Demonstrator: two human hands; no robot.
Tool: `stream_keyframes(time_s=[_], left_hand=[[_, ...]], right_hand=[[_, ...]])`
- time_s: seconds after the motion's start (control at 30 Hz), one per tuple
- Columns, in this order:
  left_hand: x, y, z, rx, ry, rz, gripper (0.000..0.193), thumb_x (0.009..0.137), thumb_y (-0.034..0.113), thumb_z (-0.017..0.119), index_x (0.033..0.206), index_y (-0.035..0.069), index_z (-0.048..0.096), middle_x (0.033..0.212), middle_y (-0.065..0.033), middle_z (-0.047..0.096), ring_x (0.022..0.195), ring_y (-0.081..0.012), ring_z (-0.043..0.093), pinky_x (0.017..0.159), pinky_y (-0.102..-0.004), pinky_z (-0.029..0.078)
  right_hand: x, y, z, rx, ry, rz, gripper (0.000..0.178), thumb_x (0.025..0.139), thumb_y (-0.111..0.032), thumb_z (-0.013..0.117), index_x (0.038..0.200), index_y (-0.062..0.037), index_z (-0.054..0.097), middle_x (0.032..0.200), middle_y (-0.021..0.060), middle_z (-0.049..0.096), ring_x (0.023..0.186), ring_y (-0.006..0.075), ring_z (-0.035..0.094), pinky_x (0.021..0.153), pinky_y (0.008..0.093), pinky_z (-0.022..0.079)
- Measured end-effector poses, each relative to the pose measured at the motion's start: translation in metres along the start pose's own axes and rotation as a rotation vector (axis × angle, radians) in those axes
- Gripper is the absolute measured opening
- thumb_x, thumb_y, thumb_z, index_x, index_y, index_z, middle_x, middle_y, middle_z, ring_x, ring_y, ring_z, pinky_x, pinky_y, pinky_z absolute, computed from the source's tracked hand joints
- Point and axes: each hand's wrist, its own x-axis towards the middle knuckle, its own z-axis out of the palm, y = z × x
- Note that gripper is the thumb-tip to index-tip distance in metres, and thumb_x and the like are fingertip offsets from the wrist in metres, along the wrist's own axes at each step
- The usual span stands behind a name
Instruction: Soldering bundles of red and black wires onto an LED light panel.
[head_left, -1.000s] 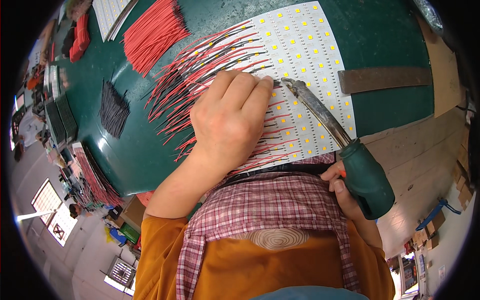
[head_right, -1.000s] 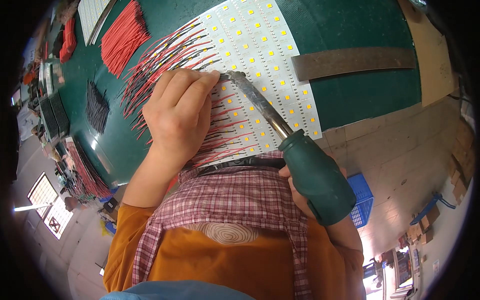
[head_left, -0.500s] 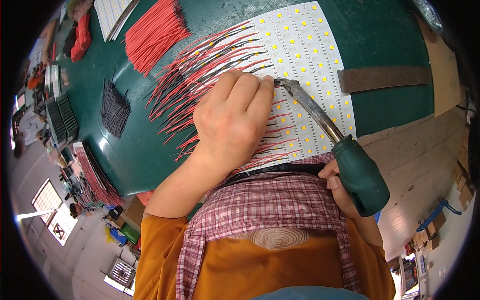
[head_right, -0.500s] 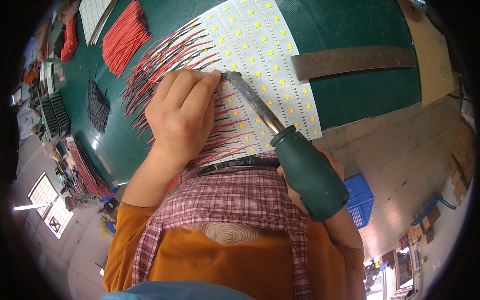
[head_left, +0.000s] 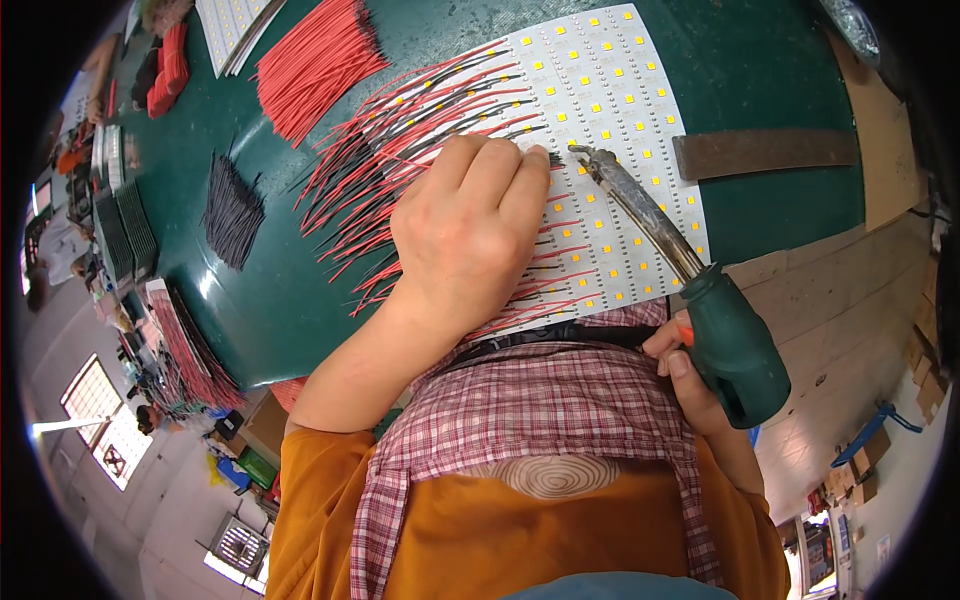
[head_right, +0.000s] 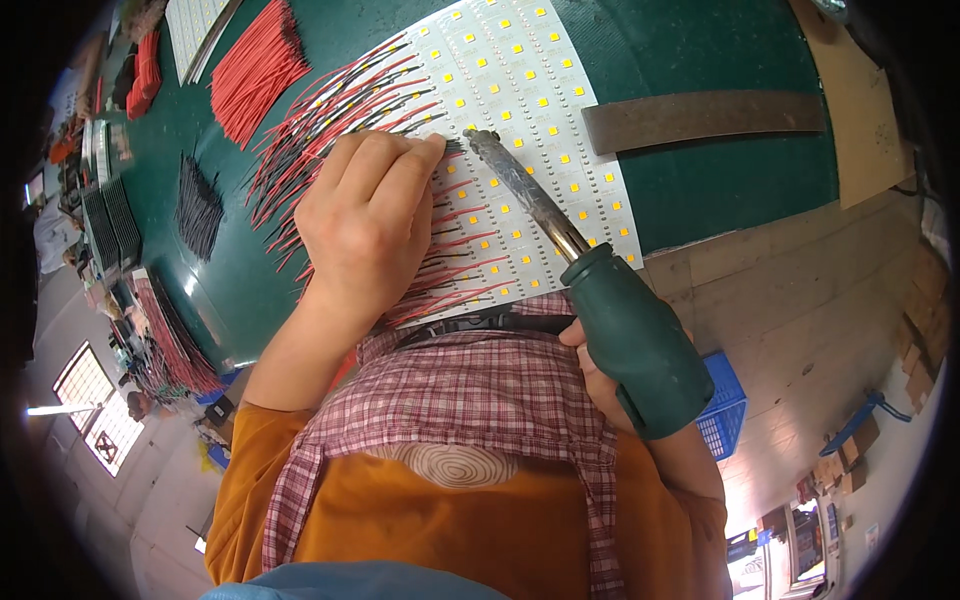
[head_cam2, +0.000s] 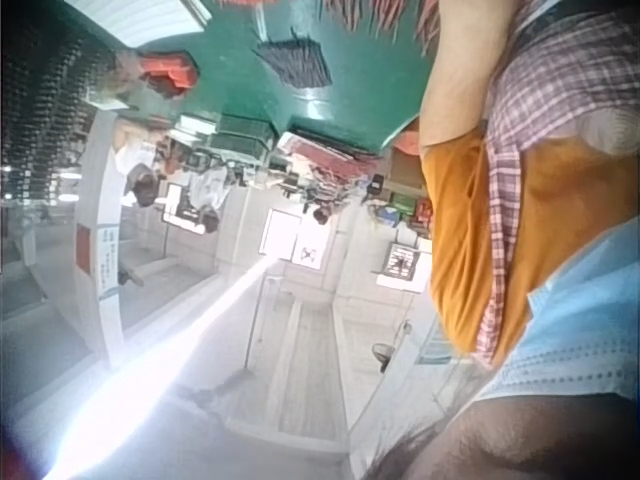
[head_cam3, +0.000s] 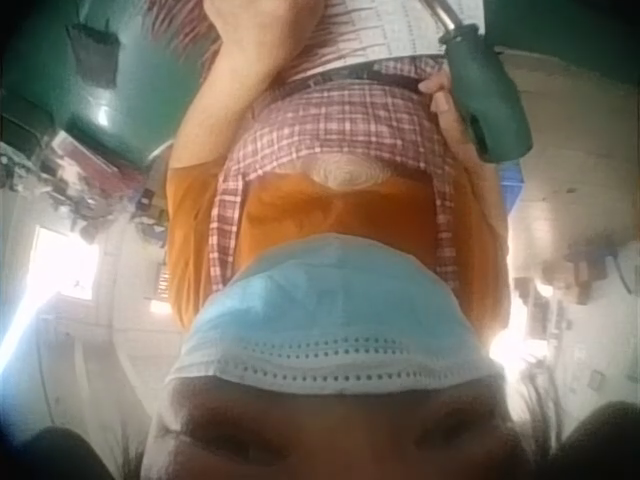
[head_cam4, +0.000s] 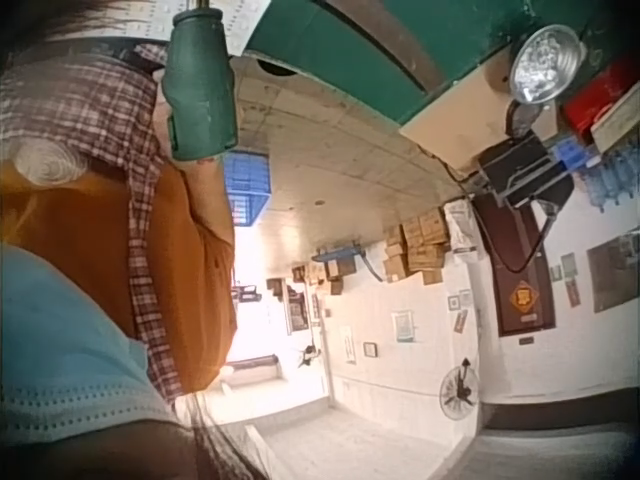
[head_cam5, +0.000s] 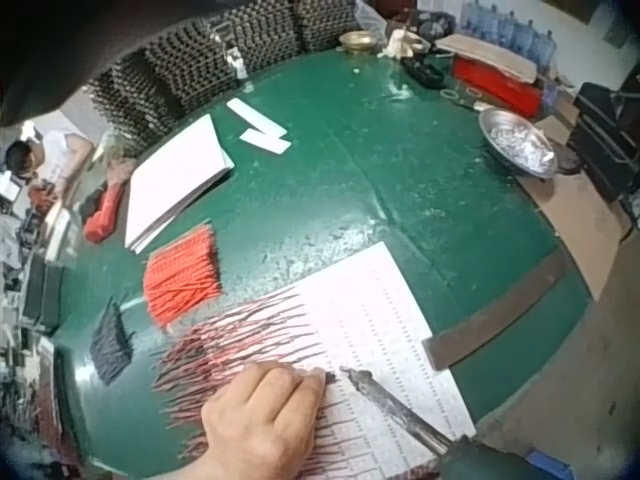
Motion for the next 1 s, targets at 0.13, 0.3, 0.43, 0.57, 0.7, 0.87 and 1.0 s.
stream_keyframes(time_s=[0.13, 0.3, 0.43, 0.57, 0.7, 0.87, 1.0], left_hand=[[0.001, -0.007, -0.011, -0.154, 0.005, -0.094, 0.022, 0.068, 0.000, 0.064, 0.089, 0.003, 0.068, 0.087, -0.0055, 0.061, 0.080, -0.0218, 0.061, 0.060, -0.0304, 0.050], [-0.010, -0.005, -0.043, -0.292, 0.035, -0.193, 0.028, 0.063, -0.008, 0.064, 0.090, 0.000, 0.069, 0.082, -0.0095, 0.062, 0.075, -0.0244, 0.061, 0.063, -0.0327, 0.051], [-0.014, 0.006, -0.021, -0.217, 0.023, -0.067, 0.027, 0.063, 0.003, 0.065, 0.089, 0.002, 0.069, 0.079, -0.0058, 0.061, 0.072, -0.0205, 0.060, 0.058, -0.0294, 0.050], [-0.012, 0.004, -0.007, -0.135, 0.036, -0.057, 0.026, 0.063, 0.005, 0.064, 0.089, 0.004, 0.068, 0.075, -0.0033, 0.059, 0.070, -0.0189, 0.059, 0.054, -0.0286, 0.047], [-0.010, 0.006, -0.004, -0.119, 0.056, -0.040, 0.026, 0.063, 0.007, 0.065, 0.088, 0.004, 0.068, 0.076, -0.0023, 0.060, 0.071, -0.0186, 0.060, 0.054, -0.0273, 0.048], [-0.011, 0.008, -0.004, -0.102, 0.052, -0.038, 0.025, 0.063, 0.008, 0.064, 0.087, 0.004, 0.069, 0.076, -0.0020, 0.060, 0.073, -0.0185, 0.061, 0.054, -0.0265, 0.048], [-0.011, 0.010, -0.006, -0.075, 0.030, -0.033, 0.024, 0.064, 0.009, 0.065, 0.088, 0.005, 0.069, 0.076, -0.0018, 0.059, 0.073, -0.0180, 0.060, 0.053, -0.0264, 0.047]], right_hand=[[-0.007, 0.012, -0.007, -0.082, -0.113, -0.069, 0.035, 0.092, -0.018, 0.055, 0.120, 0.0008, 0.048, 0.089, 0.0104, 0.062, 0.069, 0.0104, 0.052, 0.067, 0.0265, 0.047], [-0.022, 0.014, -0.014, 0.144, -0.070, 0.017, 0.040, 0.093, -0.021, 0.055, 0.126, 0.0005, 0.045, 0.090, 0.0114, 0.062, 0.069, 0.0113, 0.052, 0.067, 0.0279, 0.048], [-0.019, 0.008, -0.012, -0.066, -0.084, -0.011, 0.035, 0.093, -0.023, 0.055, 0.119, 0.0006, 0.051, 0.090, 0.0093, 0.063, 0.068, 0.0105, 0.051, 0.065, 0.0267, 0.047], [-0.018, 0.008, -0.012, -0.228, -0.176, 0.004, 0.027, 0.091, -0.022, 0.056, 0.107, 0.0001, 0.057, 0.090, 0.0080, 0.063, 0.068, 0.0096, 0.051, 0.064, 0.0251, 0.046], [-0.016, 0.004, -0.009, -0.147, -0.105, 0.064, 0.022, 0.089, -0.021, 0.057, 0.096, -0.0005, 0.060, 0.089, 0.0068, 0.062, 0.068, 0.0091, 0.051, 0.064, 0.0239, 0.045], [-0.019, 0.006, -0.012, -0.365, -0.184, 0.031, 0.020, 0.090, -0.018, 0.055, 0.095, 0.0001, 0.061, 0.087, 0.0068, 0.062, 0.068, 0.0093, 0.051, 0.064, 0.0239, 0.045], [-0.023, 0.018, -0.013, -0.461, -0.159, -0.017, 0.019, 0.090, -0.015, 0.054, 0.099, 0.0003, 0.060, 0.088, 0.0082, 0.063, 0.068, 0.0097, 0.051, 0.065, 0.0243, 0.046]])
